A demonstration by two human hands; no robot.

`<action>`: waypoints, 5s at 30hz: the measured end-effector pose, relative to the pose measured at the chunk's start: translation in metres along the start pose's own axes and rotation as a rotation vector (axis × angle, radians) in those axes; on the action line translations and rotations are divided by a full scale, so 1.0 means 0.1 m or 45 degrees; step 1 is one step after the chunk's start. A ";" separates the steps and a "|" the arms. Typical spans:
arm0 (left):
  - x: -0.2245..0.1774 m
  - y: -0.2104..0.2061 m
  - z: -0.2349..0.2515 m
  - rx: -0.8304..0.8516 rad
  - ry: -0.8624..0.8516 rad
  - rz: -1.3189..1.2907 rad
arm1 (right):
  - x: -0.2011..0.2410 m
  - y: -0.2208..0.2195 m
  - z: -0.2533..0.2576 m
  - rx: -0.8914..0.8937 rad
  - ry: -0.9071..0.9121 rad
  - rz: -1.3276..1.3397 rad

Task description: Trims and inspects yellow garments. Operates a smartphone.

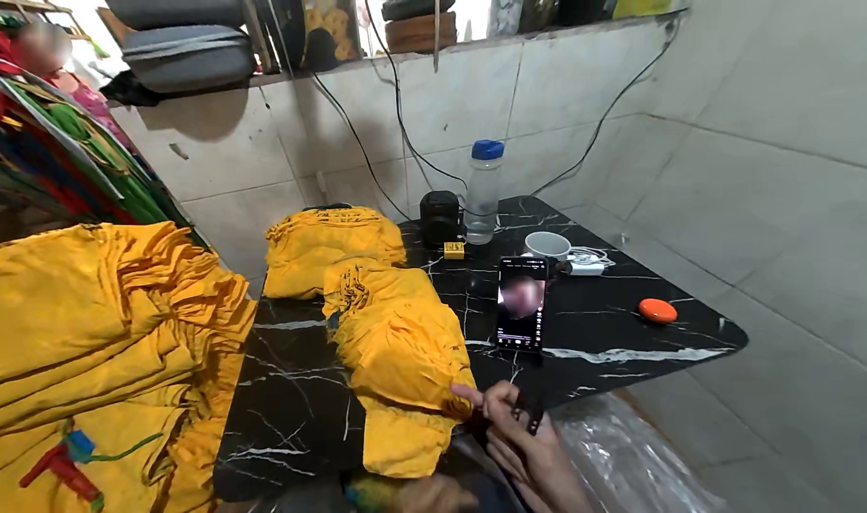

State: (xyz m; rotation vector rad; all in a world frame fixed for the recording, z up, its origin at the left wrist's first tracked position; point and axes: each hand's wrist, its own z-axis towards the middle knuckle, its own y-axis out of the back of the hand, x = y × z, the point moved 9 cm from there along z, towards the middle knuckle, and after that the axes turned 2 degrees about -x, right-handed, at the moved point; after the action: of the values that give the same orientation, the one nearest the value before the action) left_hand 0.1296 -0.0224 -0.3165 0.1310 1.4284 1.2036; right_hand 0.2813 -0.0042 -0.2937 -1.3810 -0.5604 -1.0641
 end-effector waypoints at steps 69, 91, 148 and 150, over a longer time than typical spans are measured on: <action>0.32 0.28 -0.15 -1.046 0.105 -0.843 | -0.19 -0.07 -0.43 -0.013 0.316 -1.107; 0.26 0.27 -0.12 -0.986 0.220 -0.837 | -0.42 -0.07 -0.54 0.205 -0.140 -1.129; 0.33 0.21 -0.05 -0.831 0.097 -1.133 | -0.08 -0.10 -0.51 0.110 0.178 -1.482; 0.32 0.22 -0.05 -0.839 0.046 -1.124 | -0.07 -0.15 -0.51 0.110 0.236 -1.505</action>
State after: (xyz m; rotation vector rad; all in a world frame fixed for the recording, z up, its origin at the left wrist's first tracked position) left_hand 0.1045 0.0071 -0.3233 -0.8901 0.8708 0.8494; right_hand 0.2523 -0.0489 -0.3010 -0.7824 -1.3284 -2.0292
